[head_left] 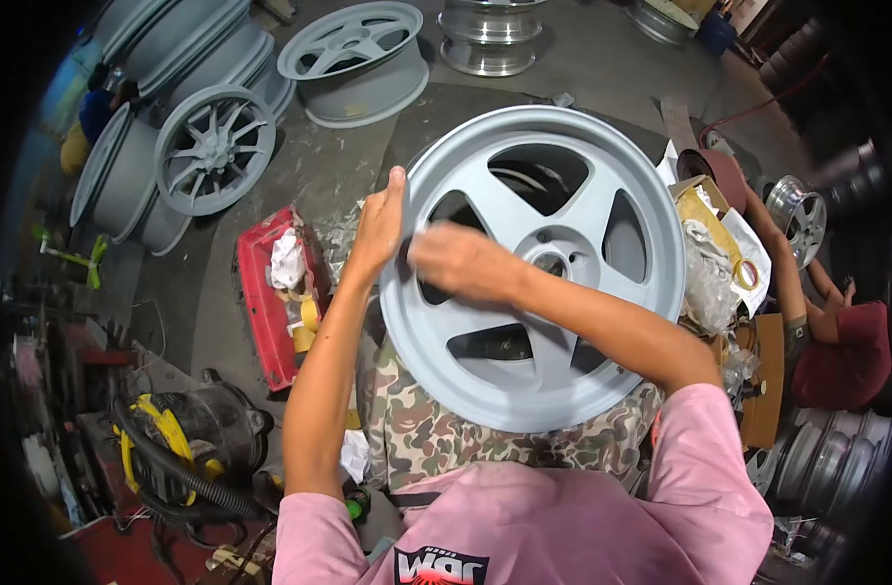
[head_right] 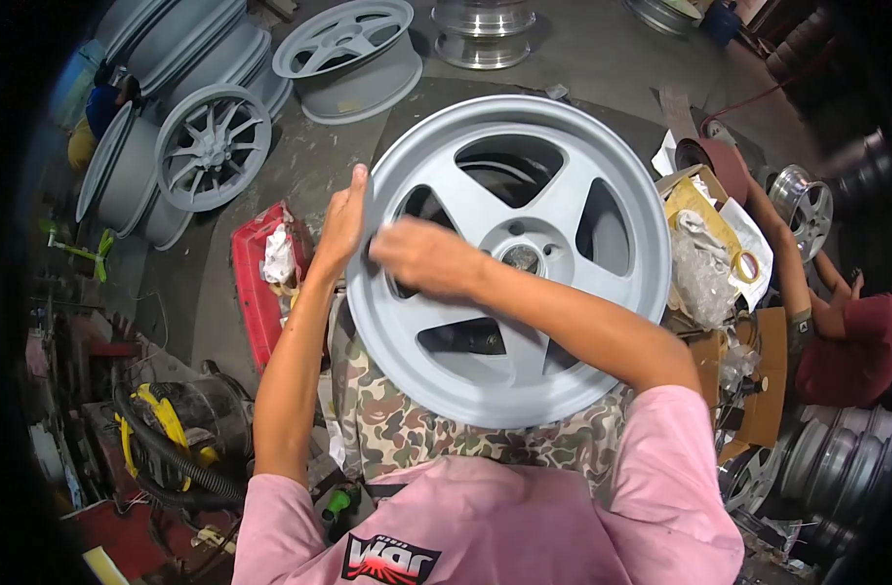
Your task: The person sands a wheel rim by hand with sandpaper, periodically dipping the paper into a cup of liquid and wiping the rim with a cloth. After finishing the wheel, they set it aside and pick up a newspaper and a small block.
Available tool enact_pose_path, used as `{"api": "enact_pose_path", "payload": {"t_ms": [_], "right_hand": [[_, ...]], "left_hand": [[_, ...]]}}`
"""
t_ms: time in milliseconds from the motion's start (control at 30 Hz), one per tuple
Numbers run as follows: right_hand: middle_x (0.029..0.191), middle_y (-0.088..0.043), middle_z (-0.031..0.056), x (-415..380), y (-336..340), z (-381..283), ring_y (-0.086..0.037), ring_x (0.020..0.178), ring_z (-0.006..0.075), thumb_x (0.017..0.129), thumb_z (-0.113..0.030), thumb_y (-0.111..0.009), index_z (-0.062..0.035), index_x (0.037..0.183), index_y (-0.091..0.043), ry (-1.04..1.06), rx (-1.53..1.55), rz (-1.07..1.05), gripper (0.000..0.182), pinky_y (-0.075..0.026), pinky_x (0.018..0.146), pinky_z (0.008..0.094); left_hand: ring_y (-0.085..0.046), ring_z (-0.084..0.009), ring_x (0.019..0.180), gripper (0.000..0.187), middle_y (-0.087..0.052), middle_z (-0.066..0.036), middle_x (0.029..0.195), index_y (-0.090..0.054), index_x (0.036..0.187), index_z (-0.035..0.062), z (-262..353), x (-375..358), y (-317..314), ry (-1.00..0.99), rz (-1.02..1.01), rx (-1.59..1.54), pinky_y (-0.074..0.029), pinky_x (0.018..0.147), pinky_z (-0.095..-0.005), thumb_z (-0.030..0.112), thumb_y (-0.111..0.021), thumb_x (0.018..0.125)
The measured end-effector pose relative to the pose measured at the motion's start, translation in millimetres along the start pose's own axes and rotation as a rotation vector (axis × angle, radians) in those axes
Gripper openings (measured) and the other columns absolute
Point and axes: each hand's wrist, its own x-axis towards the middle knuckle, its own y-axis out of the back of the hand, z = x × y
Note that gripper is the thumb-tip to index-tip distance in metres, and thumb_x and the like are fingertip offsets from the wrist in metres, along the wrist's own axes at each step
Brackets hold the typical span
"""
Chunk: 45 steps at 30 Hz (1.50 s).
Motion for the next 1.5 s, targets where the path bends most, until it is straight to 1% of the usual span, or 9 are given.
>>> {"api": "enact_pose_path", "payload": {"t_ms": [133,267,467,533,667,867,1167,1400,1500], "right_hand": [[0.109,-0.063,0.0098,1,27,64,-0.065,0.104,0.0287,0.08,-0.006,-0.063,-0.0001,0.095,-0.068,0.022,-0.001,-0.046,0.017,-0.057,0.089,0.0379],[0.11,-0.064,0.0189,-83,78,115,-0.065,0.104,0.0386,0.086,-0.001,-0.062,0.0011,0.109,-0.069,-0.563,-0.312,0.071,0.025,-0.055,0.092,0.0473],[0.095,-0.066,0.0254,-234,158,-7,-0.066,0.092,0.0441,0.093,-0.01,-0.065,0.0014,0.103,-0.073,-1.311,-0.458,-0.087,0.017,-0.052,0.083,0.0534],[0.092,-0.068,0.0254,-250,187,-39,-0.067,0.085,0.0472,0.091,-0.013,-0.065,0.0011,0.095,-0.075,-1.426,0.09,-0.283,0.017,-0.052,0.077,0.0572],[0.098,-0.065,0.0198,-209,213,-9,-0.062,0.092,0.0383,0.096,-0.012,-0.064,-0.0013,0.114,-0.073,-0.867,-0.362,-0.11,0.023,-0.05,0.085,0.0466],[0.118,-0.061,0.0031,-148,156,101,-0.057,0.117,0.0186,0.09,-0.013,-0.061,-0.0067,0.128,-0.066,-0.213,-0.593,-0.445,0.038,-0.046,0.098,0.0332],[0.114,-0.06,0.0183,-209,135,68,-0.061,0.111,0.0387,0.086,0.001,-0.064,-0.0031,0.131,-0.062,-0.908,-0.417,-0.112,0.045,-0.051,0.096,0.048],[0.111,-0.061,0.0175,-142,114,105,-0.061,0.106,0.0396,0.085,0.003,-0.066,-0.0029,0.125,-0.066,-0.593,-0.289,0.044,0.04,-0.051,0.094,0.0479],[0.11,-0.062,0.0178,-179,124,79,-0.062,0.107,0.0397,0.084,0.003,-0.067,-0.0024,0.122,-0.068,-0.816,-0.368,0.027,0.039,-0.051,0.094,0.0478]], "left_hand": [[-0.048,-0.014,0.08,0.067,-0.056,-0.008,0.074,-0.062,0.095,-0.0097,-10,1,-3,-0.026,-0.043,-0.076,-0.047,0.074,-0.0378,0.053,-0.045,0.11],[-0.069,-0.0204,0.093,0.045,-0.076,-0.019,0.097,-0.071,0.117,-0.0055,7,-7,-4,-0.194,-0.047,0.055,-0.052,0.087,-0.0363,0.037,-0.068,0.101],[-0.071,-0.0441,0.104,0.044,-0.073,-0.027,0.11,-0.065,0.124,-0.0077,-3,-6,-1,-0.308,0.04,0.308,-0.055,0.092,-0.0443,0.022,-0.074,0.093],[-0.068,-0.0448,0.111,0.045,-0.071,-0.027,0.116,-0.063,0.129,-0.0061,-4,-12,0,-0.372,0.083,0.385,-0.053,0.097,-0.0454,0.02,-0.073,0.094],[-0.055,-0.0424,0.13,0.049,-0.058,-0.025,0.14,-0.056,0.142,-0.0002,5,-40,5,-0.495,0.131,0.579,-0.044,0.11,-0.0474,0.012,-0.068,0.095],[-0.041,-0.039,0.147,0.064,-0.048,-0.019,0.154,-0.054,0.147,0.006,8,-97,9,-0.762,0.068,0.886,-0.034,0.122,-0.0513,-0.005,-0.066,0.085],[-0.046,-0.0412,0.141,0.052,-0.046,-0.019,0.155,-0.059,0.14,0.0035,16,-86,-5,-0.722,0.09,0.613,-0.039,0.116,-0.0501,-0.002,-0.067,0.089],[-0.045,-0.0472,0.139,0.057,-0.044,-0.024,0.153,-0.052,0.147,0.0042,11,-49,2,-0.554,0.194,0.497,-0.04,0.114,-0.051,0.0,-0.065,0.092],[-0.05,-0.0466,0.135,0.056,-0.049,-0.027,0.148,-0.047,0.15,0.0012,-2,-47,-3,-0.457,0.181,0.361,-0.04,0.114,-0.0492,0.003,-0.063,0.096]]}}
